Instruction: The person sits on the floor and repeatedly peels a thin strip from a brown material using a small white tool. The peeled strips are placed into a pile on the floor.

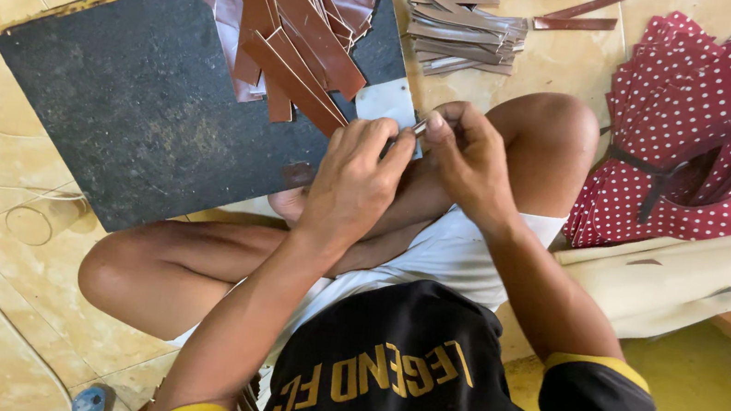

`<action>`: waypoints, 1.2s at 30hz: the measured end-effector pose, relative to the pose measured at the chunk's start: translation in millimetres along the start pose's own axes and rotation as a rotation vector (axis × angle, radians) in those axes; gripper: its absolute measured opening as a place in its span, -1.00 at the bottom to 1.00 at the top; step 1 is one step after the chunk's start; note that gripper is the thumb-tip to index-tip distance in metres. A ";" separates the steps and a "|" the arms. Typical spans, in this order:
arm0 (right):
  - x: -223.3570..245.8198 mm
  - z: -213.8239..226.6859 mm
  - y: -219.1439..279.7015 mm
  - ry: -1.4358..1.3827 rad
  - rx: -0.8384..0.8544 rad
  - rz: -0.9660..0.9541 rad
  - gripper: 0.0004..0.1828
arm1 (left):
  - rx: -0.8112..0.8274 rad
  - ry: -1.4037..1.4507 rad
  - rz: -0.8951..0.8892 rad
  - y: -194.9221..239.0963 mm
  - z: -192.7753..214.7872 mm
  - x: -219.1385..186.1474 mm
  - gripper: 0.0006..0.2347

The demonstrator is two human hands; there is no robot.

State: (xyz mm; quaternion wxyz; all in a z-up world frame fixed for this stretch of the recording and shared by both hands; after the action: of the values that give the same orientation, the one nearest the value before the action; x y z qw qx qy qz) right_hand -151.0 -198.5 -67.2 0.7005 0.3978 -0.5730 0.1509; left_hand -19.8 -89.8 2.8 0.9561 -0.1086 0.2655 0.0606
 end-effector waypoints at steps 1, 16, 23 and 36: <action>-3.7 -6.3 -0.7 -0.002 -0.039 0.030 -0.81 | -0.017 0.005 0.006 -0.7 -0.9 -1.5 -0.77; -18.6 -10.9 -18.6 -0.135 -0.052 -0.063 -0.79 | -0.020 0.172 -0.025 1.5 5.4 10.4 -0.84; -23.7 -8.1 -28.1 -0.160 -0.023 -0.112 -0.76 | -0.001 0.173 -0.024 -0.3 2.8 11.3 -0.85; -42.0 1.0 -55.6 0.120 -0.061 -0.153 -0.73 | 0.009 0.128 -0.032 -0.5 -2.2 10.2 -0.87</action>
State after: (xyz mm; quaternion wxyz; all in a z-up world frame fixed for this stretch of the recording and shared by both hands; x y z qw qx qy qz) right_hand -127.1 -224.5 -127.3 0.7548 0.4092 -0.5022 0.1031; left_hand -12.1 -90.3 -4.3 0.9385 -0.1121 0.3244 0.0369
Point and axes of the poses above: each hand's wrist, its own y-axis away from the middle knuckle, its own z-axis out of the back of the hand, x = y × z, the point moved 4 cm from there along -y, towards the middle knuckle, and after that the axes turned 4 degrees about x, right-handed, at the moved point
